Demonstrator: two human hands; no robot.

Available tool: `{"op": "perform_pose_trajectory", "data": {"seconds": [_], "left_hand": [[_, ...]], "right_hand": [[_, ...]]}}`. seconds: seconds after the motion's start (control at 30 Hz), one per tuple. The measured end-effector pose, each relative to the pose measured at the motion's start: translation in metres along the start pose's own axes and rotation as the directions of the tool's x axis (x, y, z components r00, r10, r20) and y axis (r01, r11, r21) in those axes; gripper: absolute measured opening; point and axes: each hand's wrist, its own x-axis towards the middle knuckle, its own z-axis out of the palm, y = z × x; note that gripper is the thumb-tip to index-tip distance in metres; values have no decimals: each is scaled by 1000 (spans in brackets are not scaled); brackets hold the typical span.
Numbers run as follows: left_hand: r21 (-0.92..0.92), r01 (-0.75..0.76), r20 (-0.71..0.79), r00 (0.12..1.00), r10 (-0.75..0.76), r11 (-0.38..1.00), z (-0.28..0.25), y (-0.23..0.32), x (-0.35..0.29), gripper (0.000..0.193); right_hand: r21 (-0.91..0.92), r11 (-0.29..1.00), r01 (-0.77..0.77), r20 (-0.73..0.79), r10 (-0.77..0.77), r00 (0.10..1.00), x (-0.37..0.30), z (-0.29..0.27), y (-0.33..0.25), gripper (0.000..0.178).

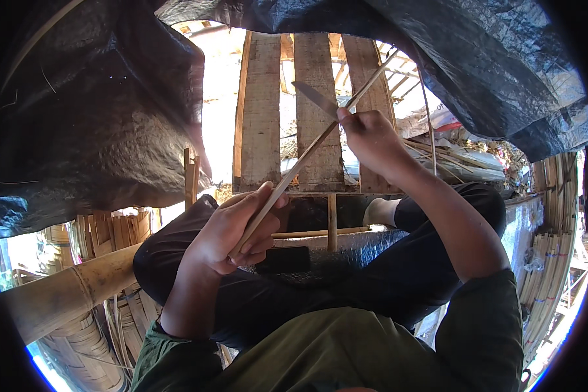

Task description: Whittling and shaving a bamboo strip using a small knife.

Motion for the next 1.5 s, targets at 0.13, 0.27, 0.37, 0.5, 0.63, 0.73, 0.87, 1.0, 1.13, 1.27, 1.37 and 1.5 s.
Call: {"op": "perform_pose_trajectory", "data": {"seconds": [0.13,0.27,0.37,0.5,0.63,0.73,0.87,1.0,1.13,1.27,1.37,1.5], "left_hand": [[0,7,44,999,-7,1000,-3,0,-1,39],[13,0,12,1000,0,1000,0,0,-2,39],[51,17,-40,999,-15,999,2,1,1,39],[24,7,-5,1000,-7,1000,-3,1,0,39],[1,-12,-38,999,12,1000,3,0,0,36],[71,-41,-59,997,45,997,5,1,0,36],[60,-12,-28,1000,14,998,2,0,-2,39],[32,-23,25,999,22,999,-5,-2,2,39],[134,-19,-57,998,27,991,6,-1,2,39],[50,-22,-43,999,24,999,2,-5,-2,39],[27,-44,56,998,42,999,-5,-4,3,38],[127,-10,-52,999,17,992,7,-4,-3,38]], "right_hand": [[-2,1000,-9,-36,9,999,3,5,3,57],[62,994,-89,68,85,994,-12,12,-5,56],[39,997,68,-1,-68,998,-36,29,-14,59],[18,1000,16,143,-18,990,-20,13,-14,59],[-21,999,-44,32,45,998,9,0,3,52],[75,997,-3,207,-13,978,-34,17,-19,53],[16,998,57,103,-58,993,-18,15,-4,60],[22,1000,17,0,-17,1000,7,5,6,58],[47,997,61,111,-66,992,-31,20,-9,55],[-17,1000,1,95,1,995,-10,1,-11,54],[-49,998,-39,-88,35,996,2,5,2,53],[21,1000,18,-68,-16,998,-23,12,-9,53]]}}
